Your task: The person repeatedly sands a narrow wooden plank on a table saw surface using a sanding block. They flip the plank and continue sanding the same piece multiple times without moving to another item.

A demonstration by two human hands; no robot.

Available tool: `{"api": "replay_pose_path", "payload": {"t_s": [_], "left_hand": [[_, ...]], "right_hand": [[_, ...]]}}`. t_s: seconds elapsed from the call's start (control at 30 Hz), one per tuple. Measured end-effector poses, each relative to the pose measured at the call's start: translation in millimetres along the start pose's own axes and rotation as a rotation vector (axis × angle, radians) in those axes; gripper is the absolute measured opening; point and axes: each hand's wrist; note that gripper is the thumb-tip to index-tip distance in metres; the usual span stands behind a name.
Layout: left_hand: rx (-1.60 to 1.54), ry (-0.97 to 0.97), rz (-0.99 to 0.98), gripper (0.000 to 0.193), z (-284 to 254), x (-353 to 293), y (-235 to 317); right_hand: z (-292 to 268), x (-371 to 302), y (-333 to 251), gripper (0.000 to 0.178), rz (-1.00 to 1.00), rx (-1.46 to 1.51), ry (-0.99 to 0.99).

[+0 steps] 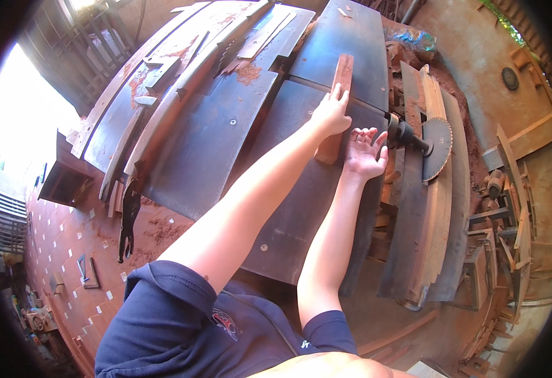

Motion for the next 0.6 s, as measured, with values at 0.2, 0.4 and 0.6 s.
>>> {"api": "replay_pose_path", "payload": {"t_s": [0.2, 0.4, 0.6], "left_hand": [[-0.022, 0.000, -0.014, 0.079, -3, 4, 1], [-0.001, -0.006, -0.043, 0.080, -1, 8, -5], [0.024, -0.037, -0.036, 0.084, 0, 12, 2]], "right_hand": [[10, 3, 5, 0.040, -0.031, -0.441, 0.001], [38, -1, 36, 0.021, -0.238, -1.397, -0.023], [2, 19, 36, 0.021, -0.280, -1.464, -0.022]]}}
Point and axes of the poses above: each hand's wrist, its own x-axis towards the middle knuckle, its own z-axis out of the palm, y = z × x, and after that the axes turned 1 degree about -y, right-handed
